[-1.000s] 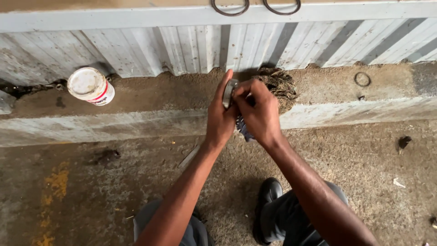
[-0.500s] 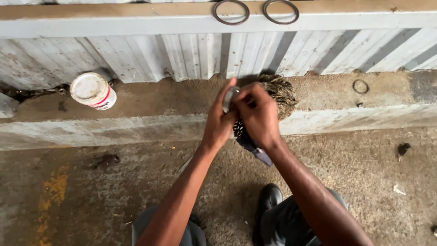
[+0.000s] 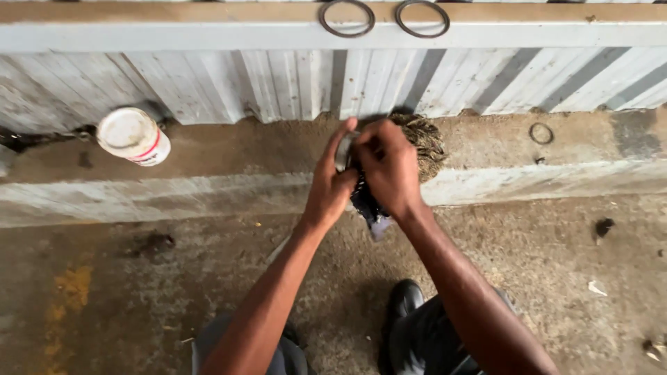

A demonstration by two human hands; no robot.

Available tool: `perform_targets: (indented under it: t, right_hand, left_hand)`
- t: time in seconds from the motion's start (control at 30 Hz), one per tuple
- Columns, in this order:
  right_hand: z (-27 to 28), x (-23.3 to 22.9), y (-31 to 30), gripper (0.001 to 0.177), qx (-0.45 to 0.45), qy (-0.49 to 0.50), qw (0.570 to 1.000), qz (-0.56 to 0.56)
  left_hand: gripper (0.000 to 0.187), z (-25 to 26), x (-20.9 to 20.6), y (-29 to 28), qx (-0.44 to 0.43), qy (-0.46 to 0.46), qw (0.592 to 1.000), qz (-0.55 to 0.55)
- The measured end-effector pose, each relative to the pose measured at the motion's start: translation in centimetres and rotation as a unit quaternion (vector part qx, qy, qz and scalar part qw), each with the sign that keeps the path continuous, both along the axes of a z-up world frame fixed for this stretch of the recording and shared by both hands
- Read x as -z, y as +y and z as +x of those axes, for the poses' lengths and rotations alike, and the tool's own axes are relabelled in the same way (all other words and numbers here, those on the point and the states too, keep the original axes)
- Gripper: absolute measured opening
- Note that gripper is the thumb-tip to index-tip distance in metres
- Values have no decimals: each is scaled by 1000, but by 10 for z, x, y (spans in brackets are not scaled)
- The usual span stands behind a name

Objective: Cleaning and inspecting a ball bearing using a rag and a metal shim.

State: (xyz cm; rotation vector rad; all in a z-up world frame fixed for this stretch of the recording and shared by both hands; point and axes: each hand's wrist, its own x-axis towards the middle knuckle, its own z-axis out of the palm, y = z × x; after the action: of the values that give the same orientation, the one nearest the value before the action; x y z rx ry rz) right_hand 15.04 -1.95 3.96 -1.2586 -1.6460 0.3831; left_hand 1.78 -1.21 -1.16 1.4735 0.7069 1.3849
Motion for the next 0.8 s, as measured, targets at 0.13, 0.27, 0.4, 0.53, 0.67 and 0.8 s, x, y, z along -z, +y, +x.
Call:
perform_targets:
  t: [0.13,0.27,0.4,0.53,0.67,0.8]
  right_hand:
    - [7,21,9,14,-81,-100,987,96]
    - [5,14,7,10,-58,-69,995,38]
    - [0,24,3,14,-42,-172,981,76]
    - [2,17,12,13,-79,-67,993,51]
    - [6,23,14,13,-9,-101,993,65]
    - [7,26,16,14,-58,-55,996,48]
  left_hand:
    - [75,-2,3,4,-17,13,1000,-11]
    - [86,9,17,7,7,-34,997,-64]
    - [76,1,41,19,-68,89,992,66]
    - [76,-2,-16,0,7,57,994,-94]
    - [85,6,28,16,-45,95,994,-43]
    - [86,-2,21,16,-16,87,995,-39]
